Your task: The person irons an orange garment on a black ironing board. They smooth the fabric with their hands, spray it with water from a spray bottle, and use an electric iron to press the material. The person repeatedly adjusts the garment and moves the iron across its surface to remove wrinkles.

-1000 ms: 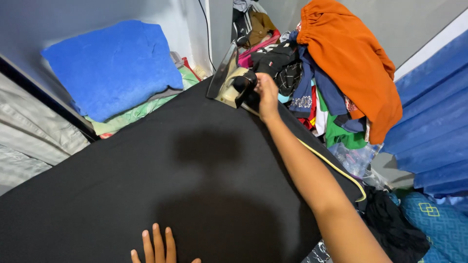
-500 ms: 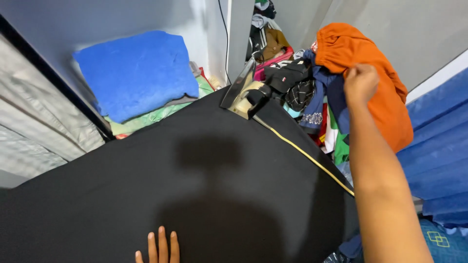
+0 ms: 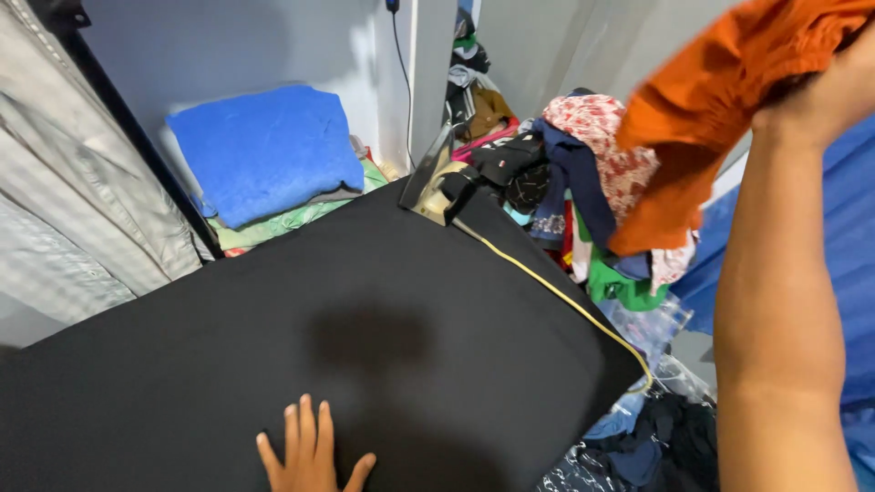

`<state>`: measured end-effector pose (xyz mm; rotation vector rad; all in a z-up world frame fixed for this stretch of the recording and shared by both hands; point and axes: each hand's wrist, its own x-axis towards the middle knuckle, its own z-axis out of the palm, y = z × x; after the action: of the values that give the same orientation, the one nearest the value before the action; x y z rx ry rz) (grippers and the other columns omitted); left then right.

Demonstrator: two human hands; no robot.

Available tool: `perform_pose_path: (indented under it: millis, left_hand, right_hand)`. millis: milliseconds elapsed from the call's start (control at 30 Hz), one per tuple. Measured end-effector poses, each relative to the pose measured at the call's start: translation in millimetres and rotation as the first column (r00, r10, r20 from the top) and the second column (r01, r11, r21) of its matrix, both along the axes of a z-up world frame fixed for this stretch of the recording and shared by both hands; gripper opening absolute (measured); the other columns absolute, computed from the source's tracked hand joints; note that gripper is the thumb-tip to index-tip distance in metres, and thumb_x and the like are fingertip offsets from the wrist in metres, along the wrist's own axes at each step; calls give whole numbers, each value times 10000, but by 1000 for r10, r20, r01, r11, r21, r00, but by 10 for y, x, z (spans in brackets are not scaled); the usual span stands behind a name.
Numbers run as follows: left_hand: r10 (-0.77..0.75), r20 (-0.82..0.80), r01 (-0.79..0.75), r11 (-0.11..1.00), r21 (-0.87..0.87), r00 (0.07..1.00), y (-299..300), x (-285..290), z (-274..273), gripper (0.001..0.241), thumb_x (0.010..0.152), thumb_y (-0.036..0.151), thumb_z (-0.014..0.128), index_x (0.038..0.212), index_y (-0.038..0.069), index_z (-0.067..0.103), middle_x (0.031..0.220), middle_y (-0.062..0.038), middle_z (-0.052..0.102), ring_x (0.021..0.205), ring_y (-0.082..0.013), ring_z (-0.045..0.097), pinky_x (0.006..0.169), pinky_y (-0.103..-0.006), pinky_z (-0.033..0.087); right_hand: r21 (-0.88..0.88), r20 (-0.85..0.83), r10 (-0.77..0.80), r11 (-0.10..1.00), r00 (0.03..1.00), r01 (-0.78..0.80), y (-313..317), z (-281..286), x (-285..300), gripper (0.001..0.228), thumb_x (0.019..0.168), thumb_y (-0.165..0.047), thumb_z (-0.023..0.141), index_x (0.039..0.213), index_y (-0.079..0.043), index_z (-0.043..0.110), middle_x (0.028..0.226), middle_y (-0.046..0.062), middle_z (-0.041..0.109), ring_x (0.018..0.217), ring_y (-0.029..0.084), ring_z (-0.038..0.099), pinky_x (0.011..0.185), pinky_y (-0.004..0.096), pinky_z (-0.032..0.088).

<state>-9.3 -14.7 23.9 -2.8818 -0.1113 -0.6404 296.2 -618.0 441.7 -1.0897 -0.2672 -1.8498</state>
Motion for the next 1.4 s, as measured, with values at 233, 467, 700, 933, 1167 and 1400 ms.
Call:
perform_pose_path:
  millis: [233,467,700,933,1167,1400]
  left_hand:
    - [-468,361,591,616,-521,807,-539,-320,2487,947,885,487,696,1583,16,264,1676,-207,273,1559,-351,266,1229,-653,95]
    - [-451,623,617,785,-64,639,-713,-593,3689,864,948,643,670,1504,18,455,1598,-224,426,1511,-424,402,1218,-684,260]
    - [-338,600,663,578,-476,725,-152,-548,3381,463,904,271,718,1351,171,651,987,-35,782,919,-254,773,775,-412,599]
    - [-257,553,551,-87,-830,793,275,-676,3237,653,941,323,646,1458,-15,433,1158,-275,659,1009,-403,745,797,-524,621]
    - [-125,482,497,153,-854,867,460,-531,3314,442,886,324,763,1224,65,642,999,-159,737,978,-307,732,824,-442,594]
    - [-65,578,565,327,-758,813,643,-623,3736,78,924,226,681,965,188,734,704,-68,635,717,-155,612,651,-325,514]
  right_hand:
    - [-70,-15,712,700,702,-711,1404,410,-1267,426,1046,65,620,777,-167,386,789,-23,389,776,157,369,729,407,374]
    - [-218,-356,661,629,661,-747,3423,332,-2229,199,1027,80,569,1048,-116,548,967,60,570,893,146,508,768,300,460]
    - [75,-622,778,177,92,-981,4377,-392,-2476,261,1037,-135,570,1276,-59,641,1152,235,744,828,138,713,752,225,546]
    - [382,-438,800,-248,-411,-890,4818,-1085,-2558,907,788,150,421,1635,-137,270,1660,233,331,1270,407,625,988,466,578]
    - [-23,-753,655,-128,-67,-992,4851,-1092,-3002,1038,871,103,620,1683,-193,45,1738,158,168,1515,270,307,1163,421,405]
    - [-33,-622,780,72,77,-997,4816,-1482,-2743,515,903,114,566,1400,39,453,1460,238,552,1158,310,695,973,398,593]
